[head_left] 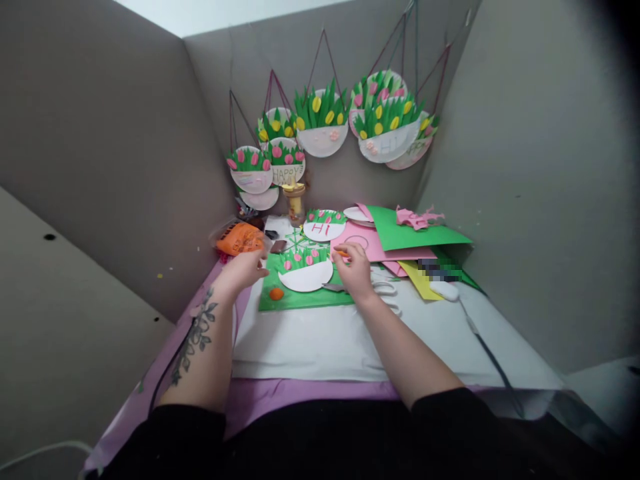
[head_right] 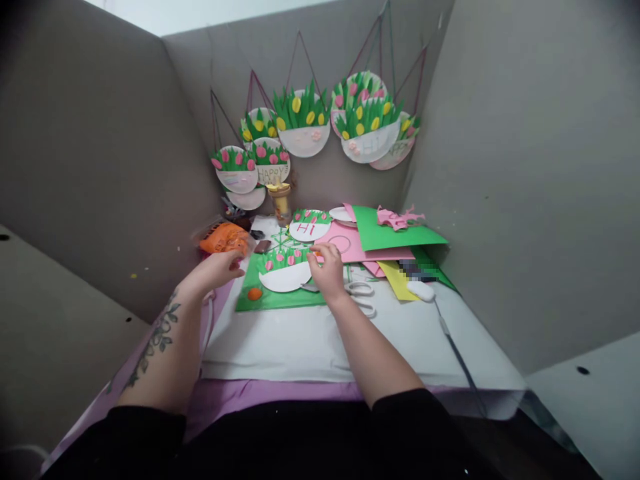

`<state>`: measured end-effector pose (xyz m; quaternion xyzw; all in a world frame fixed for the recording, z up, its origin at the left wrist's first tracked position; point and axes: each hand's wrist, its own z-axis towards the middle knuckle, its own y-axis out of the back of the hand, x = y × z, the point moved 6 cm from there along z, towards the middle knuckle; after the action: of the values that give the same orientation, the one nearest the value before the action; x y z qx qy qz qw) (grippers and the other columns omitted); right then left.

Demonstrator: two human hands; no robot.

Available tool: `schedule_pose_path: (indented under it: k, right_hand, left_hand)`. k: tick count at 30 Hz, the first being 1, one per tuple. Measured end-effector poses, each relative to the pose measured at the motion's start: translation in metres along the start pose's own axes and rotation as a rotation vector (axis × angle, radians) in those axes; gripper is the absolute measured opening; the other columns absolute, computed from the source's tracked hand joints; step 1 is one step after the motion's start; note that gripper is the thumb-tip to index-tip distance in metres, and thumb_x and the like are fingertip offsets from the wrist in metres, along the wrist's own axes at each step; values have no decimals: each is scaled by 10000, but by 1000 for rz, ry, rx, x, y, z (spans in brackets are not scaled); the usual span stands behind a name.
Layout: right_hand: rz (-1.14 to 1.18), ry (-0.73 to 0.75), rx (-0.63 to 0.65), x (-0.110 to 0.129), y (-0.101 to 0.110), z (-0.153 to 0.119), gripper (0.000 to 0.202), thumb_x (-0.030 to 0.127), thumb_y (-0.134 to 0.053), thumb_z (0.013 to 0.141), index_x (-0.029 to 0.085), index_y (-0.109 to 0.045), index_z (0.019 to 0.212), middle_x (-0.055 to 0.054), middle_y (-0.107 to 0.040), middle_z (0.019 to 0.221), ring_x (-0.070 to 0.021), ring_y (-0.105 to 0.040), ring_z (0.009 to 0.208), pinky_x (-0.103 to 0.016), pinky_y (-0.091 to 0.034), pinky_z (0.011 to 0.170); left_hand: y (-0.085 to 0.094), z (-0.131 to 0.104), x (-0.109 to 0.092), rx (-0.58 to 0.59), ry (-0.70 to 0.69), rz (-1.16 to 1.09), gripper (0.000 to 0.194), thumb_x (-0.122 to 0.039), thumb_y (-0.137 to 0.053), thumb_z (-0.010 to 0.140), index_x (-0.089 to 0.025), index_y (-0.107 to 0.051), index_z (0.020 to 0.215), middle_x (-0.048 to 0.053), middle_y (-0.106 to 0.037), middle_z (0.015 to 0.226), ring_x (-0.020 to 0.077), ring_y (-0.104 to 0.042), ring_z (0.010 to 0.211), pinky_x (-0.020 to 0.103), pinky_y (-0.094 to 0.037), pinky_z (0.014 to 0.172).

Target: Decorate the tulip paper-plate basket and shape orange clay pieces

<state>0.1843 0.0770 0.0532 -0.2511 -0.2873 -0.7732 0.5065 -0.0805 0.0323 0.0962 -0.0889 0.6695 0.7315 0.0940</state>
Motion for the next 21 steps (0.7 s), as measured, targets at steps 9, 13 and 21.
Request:
schedule_pose_path:
  k: [9, 13, 21]
  right_hand:
    - [4, 29, 87, 11, -7, -4, 74, 219, -589, 791, 196, -657, 808, -63, -628, 887, -203, -585, 901, -358, -475, 829]
    - [-1, 45, 94, 11, -9, -4, 71, 218, -587, 792, 196, -654, 799, -66, -628, 878, -204, -587, 897, -353, -474, 825]
    - [-9, 48, 121, 11, -12, -6, 76, 218, -577, 803, 202, -652, 802, -60, -633, 875, -203, -587, 897, -357, -453, 862]
  left_hand:
    - [-61, -34, -23, 86, 72, 168, 345, -396, -584, 761, -165, -572, 1017, 144, -652, 983, 291, -618, 916, 324, -446, 708]
    - [-65, -35, -19, 72, 101, 164, 479, -410, -576, 772, -160, -499, 1173, 151, -651, 1032, 283, -612, 969, 325, -446, 749]
    - [-69, -31, -18, 56, 63, 91, 562, -212, -501, 785, -142, -380, 1330, 146, -670, 1005, 261, -628, 945, 324, -454, 768]
